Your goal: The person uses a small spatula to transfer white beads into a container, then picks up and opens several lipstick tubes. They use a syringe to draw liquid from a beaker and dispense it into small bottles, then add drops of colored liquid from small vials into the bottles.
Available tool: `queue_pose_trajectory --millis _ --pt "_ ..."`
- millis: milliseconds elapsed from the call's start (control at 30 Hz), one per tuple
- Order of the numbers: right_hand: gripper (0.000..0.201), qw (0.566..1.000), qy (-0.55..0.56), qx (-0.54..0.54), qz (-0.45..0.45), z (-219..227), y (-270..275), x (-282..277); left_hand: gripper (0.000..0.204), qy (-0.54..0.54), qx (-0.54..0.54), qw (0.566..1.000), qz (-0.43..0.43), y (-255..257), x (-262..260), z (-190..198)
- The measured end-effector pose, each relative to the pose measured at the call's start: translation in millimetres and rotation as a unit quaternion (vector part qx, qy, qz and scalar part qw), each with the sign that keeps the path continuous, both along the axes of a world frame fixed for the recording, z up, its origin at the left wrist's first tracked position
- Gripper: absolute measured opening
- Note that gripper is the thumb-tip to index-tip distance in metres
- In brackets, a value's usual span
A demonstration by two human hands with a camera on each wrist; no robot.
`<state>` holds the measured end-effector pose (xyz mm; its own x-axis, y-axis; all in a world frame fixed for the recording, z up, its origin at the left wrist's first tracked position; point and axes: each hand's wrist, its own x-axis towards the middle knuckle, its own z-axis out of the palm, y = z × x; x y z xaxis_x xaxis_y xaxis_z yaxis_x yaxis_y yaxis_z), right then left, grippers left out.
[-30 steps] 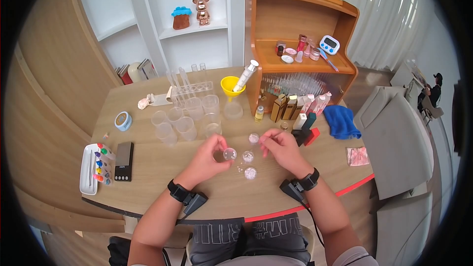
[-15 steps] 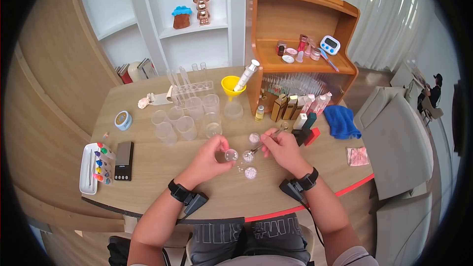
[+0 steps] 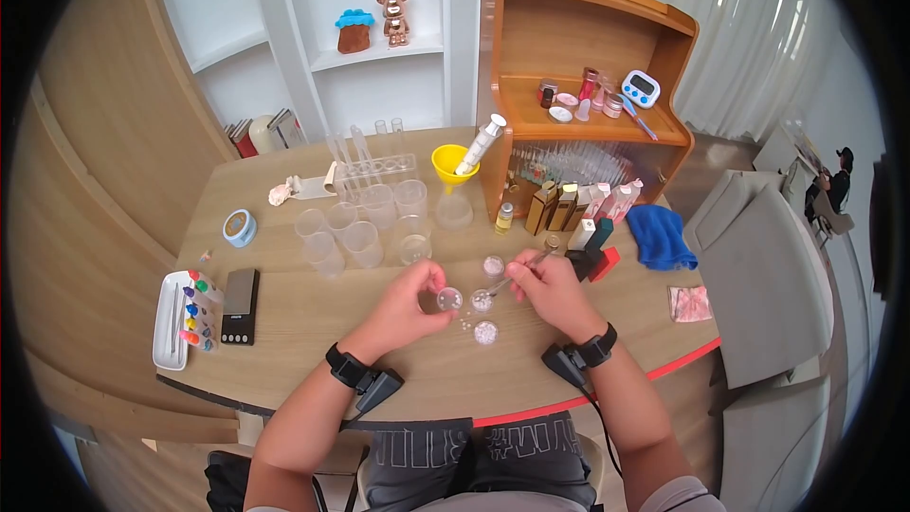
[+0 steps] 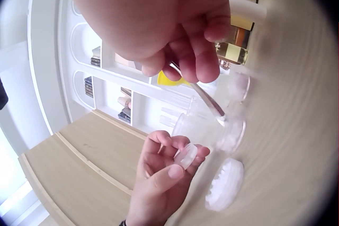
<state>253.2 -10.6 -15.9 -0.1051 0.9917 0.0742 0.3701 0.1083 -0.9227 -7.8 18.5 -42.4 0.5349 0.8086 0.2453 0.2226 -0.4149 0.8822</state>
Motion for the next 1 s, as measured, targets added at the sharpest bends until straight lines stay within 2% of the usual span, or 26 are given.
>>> queue_pose_trajectory --millis 200,300,400,600,900,1000 --pt "0.024 0.999 0.051 0.009 -0.011 3 -2 -1 0.037 -0.013 -0.016 1.0 -0.003 -1 0 2" --pt "0.024 0.987 0.157 0.0 0.018 -6 -1 -1 0.038 -0.046 -0.035 0.998 -0.009 -1 3 -2" --pt "0.02 0.974 0.216 -0.045 0.058 -1 -5 -6 0.039 -0.065 -0.056 0.996 -0.02 -3 3 -1" --pt "0.021 0.974 0.198 -0.024 0.106 -9 -5 -11 0.042 -0.097 -0.073 0.992 -0.042 -4 3 0" --pt "0.022 0.966 0.196 -0.056 0.159 -9 -3 -8 0.047 -0.157 -0.126 0.978 -0.056 -5 5 0" --pt "0.024 0.968 0.207 -0.051 0.133 -4 -3 -5 0.047 -0.152 -0.12 0.979 -0.055 -4 4 2"
